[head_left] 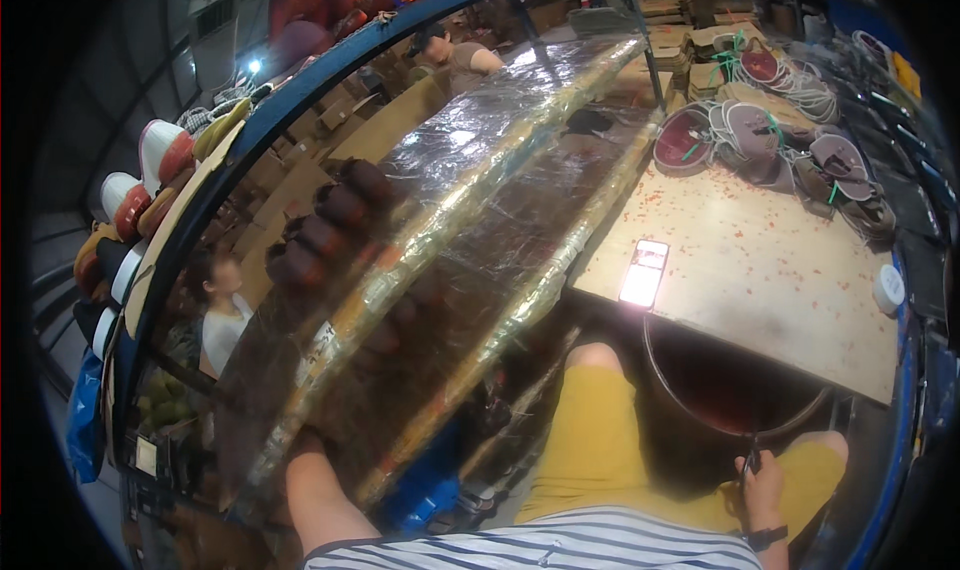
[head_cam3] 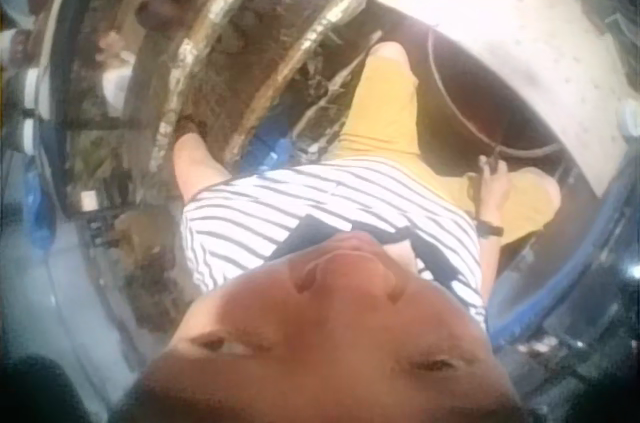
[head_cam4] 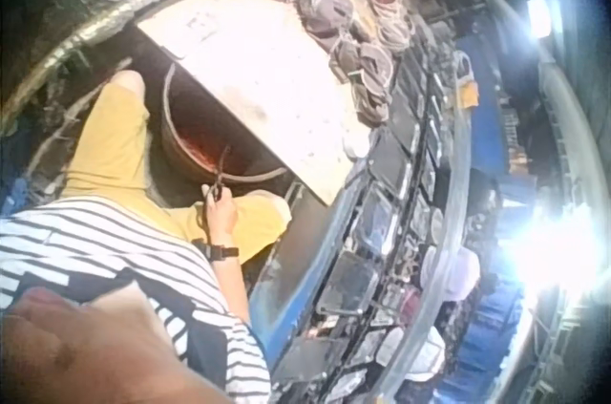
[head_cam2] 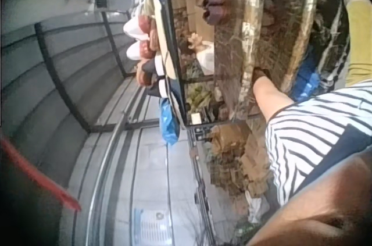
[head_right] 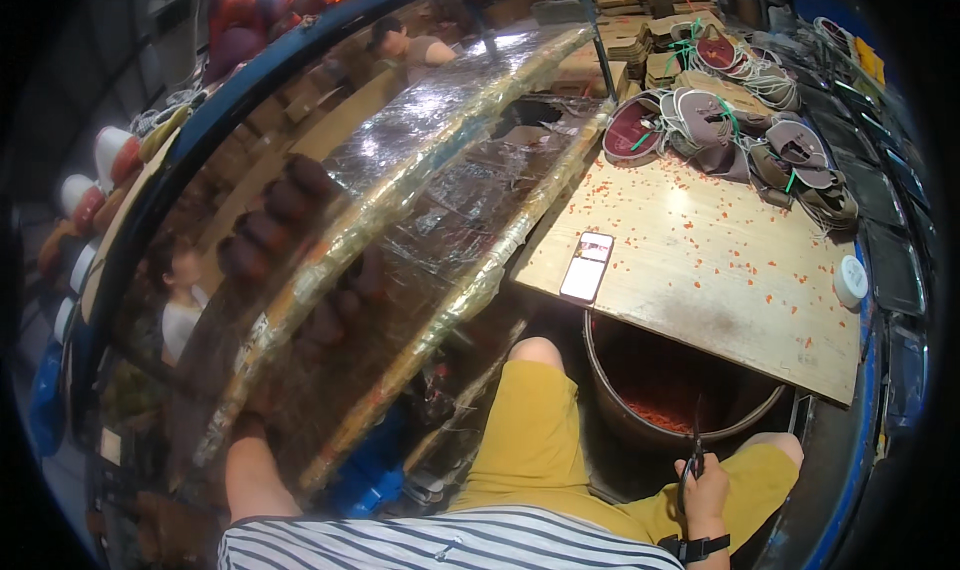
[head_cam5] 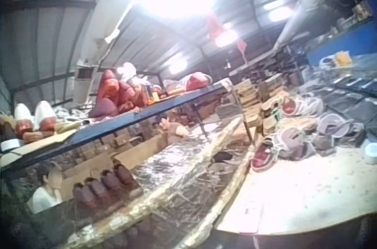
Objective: The recorder is using scissors to trim excess material or threads from a series of shoes at a manufacturing station.
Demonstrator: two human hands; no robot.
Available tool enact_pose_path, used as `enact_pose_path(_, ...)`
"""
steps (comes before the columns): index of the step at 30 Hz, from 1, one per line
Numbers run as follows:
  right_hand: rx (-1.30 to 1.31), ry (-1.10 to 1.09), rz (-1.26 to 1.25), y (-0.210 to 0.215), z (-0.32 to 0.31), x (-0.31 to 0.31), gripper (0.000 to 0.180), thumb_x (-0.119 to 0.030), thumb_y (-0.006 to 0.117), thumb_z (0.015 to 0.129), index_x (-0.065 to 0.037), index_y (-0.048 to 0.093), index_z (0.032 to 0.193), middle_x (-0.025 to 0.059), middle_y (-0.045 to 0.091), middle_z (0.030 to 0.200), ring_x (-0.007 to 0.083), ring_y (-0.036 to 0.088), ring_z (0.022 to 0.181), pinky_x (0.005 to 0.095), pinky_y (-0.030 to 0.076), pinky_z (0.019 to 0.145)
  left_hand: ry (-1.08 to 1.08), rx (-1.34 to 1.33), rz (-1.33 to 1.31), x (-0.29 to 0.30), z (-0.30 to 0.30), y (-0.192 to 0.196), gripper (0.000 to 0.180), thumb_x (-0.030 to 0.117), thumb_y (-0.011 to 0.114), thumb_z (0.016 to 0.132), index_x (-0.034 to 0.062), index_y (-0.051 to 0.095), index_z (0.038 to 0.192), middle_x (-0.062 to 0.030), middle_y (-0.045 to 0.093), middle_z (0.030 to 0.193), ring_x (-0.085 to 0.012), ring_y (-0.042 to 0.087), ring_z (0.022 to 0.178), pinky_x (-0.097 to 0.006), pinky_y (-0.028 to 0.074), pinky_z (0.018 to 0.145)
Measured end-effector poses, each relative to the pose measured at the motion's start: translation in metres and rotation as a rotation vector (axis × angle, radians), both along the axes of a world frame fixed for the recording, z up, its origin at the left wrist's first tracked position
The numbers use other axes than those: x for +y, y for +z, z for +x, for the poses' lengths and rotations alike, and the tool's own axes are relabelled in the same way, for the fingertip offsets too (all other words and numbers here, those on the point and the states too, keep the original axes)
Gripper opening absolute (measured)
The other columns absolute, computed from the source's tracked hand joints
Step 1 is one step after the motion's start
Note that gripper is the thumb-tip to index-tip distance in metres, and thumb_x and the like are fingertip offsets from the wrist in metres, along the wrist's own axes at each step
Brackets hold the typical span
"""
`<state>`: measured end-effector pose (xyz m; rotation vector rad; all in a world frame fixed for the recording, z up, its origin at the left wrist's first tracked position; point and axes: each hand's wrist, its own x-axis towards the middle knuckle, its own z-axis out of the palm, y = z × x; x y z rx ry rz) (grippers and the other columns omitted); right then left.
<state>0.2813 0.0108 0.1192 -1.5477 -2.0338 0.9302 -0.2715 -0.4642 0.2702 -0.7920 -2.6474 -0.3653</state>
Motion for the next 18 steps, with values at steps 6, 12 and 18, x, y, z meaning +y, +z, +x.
enact_pose_path(6, -0.020, -0.026, 0.009, 0.007, -0.004, -0.001, 0.032, -0.023, 0.078, 0.077, 0.001, 0.057, 0.078, 0.0180, 0.060, 0.067, 0.0368, 0.060, 0.063, 0.0410, 0.046, 0.060, -0.042, 0.020, -0.056, 0.030, -0.010, -0.012, 0.032, 0.025, 0.057, 0.090, 0.0036, 0.064, 0.113, -0.0219, 0.065, 0.105, -0.0396, 0.062, 0.100, -0.045, 0.047, 0.090)
enact_pose_path(12, 0.037, -0.015, -0.030, -0.009, -0.005, 0.006, 0.032, -0.023, 0.077, 0.080, 0.002, 0.056, 0.078, 0.0168, 0.058, 0.064, 0.0331, 0.056, 0.059, 0.0396, 0.044, 0.059, -0.130, -0.002, -0.056, 0.249, 0.001, -0.001, 0.029, 0.018, 0.053, 0.090, 0.0013, 0.063, 0.111, -0.0232, 0.064, 0.109, -0.0397, 0.060, 0.104, -0.045, 0.047, 0.093)
enact_pose_path(18, 0.204, -0.095, -0.159, -0.060, 0.008, 0.019, 0.034, -0.024, 0.074, 0.084, 0.002, 0.054, 0.077, 0.0133, 0.052, 0.062, 0.0244, 0.046, 0.058, 0.0371, 0.041, 0.059, -0.896, -0.235, 0.139, 0.412, 0.146, -0.070, 0.011, 0.013, 0.063, 0.078, 0.0056, 0.070, 0.082, -0.0132, 0.069, 0.086, -0.0317, 0.066, 0.083, -0.043, 0.052, 0.076)
